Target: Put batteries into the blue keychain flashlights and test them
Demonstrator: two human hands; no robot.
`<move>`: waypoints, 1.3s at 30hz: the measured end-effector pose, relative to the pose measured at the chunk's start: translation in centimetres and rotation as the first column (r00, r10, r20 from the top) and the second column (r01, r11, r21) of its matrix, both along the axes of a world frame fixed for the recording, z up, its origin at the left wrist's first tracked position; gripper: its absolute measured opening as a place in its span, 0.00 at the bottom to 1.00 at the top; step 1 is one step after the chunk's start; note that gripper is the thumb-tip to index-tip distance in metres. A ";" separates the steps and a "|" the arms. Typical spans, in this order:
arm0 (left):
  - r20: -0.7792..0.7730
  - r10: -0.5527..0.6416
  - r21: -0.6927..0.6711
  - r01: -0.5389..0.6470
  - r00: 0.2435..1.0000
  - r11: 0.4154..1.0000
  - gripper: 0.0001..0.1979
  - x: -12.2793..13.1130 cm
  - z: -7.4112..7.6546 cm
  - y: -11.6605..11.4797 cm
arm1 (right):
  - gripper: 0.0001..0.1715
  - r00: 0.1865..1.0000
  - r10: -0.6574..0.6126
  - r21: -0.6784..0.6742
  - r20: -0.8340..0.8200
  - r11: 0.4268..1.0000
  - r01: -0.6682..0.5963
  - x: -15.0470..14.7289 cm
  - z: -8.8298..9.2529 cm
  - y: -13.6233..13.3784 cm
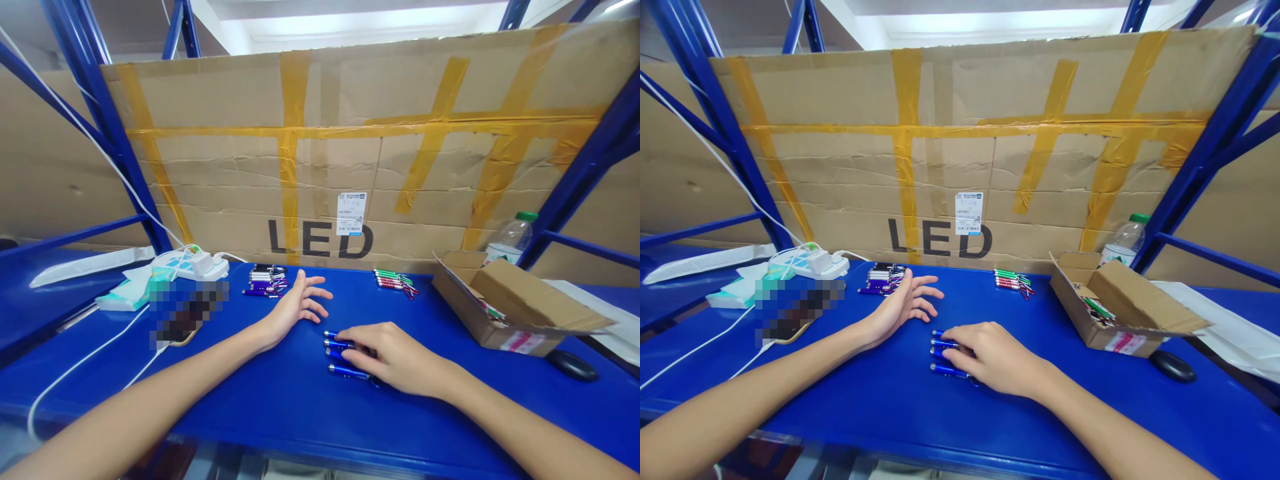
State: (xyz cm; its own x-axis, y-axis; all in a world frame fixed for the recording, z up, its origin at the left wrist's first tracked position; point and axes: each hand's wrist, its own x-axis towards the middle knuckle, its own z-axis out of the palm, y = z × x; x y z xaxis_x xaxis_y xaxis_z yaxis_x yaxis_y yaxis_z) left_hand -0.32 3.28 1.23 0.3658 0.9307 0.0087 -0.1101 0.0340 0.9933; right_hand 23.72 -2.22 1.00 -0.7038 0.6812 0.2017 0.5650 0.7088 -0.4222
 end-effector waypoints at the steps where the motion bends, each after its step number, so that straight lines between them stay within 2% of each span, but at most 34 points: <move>1: 0.001 -0.006 0.000 0.006 1.000 1.000 0.37 0.0 -0.1 0.0 | 0.20 1.000 -0.015 0.011 -0.006 1.000 0.015 0.0 0.0 0.1; 4: 0.009 -0.019 0.001 0.019 1.000 1.000 0.38 0.0 -0.3 0.1 | 0.21 0.998 -0.058 0.048 -0.025 0.997 0.059 0.3 -0.2 0.6; 8: 0.026 -0.016 0.004 0.016 1.000 1.000 0.37 -0.1 -0.3 0.2 | 0.16 0.993 -0.118 0.087 0.012 0.989 0.117 0.6 -0.4 0.9; 18: 0.006 -0.033 0.011 0.033 0.999 0.999 0.38 0.0 -0.7 0.3 | 0.12 0.985 -0.143 0.139 0.091 0.982 0.130 1.1 -0.5 1.6; 24: 0.001 -0.017 0.010 0.017 1.000 1.000 0.35 0.0 -0.4 0.3 | 0.06 0.985 -0.168 0.161 -0.043 0.972 0.173 0.9 -0.7 1.3; 29: 0.028 -0.012 0.004 0.012 1.000 1.000 0.36 -0.1 -0.3 0.3 | 0.06 0.951 -0.223 0.098 -0.212 0.964 0.248 0.9 -1.1 1.5; 34: 0.025 -0.016 0.000 0.016 1.000 1.000 0.36 0.0 -0.4 0.2 | 0.17 0.925 -0.246 0.096 -0.288 0.954 0.284 0.9 -0.8 1.7; 39: 0.023 -0.010 0.006 0.010 1.000 1.000 0.37 0.0 -0.3 0.2 | 0.15 0.892 -0.346 -0.082 -0.290 0.938 0.337 0.8 -0.5 1.5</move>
State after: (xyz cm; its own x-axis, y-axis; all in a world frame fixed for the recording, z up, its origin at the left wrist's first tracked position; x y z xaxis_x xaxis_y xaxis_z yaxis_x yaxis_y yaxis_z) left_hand -0.34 3.43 0.95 0.3747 0.9269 0.0225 -0.1326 0.0296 0.9907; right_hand 24.51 -0.70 0.52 -0.3375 0.8774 0.3411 0.6163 0.4798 -0.6244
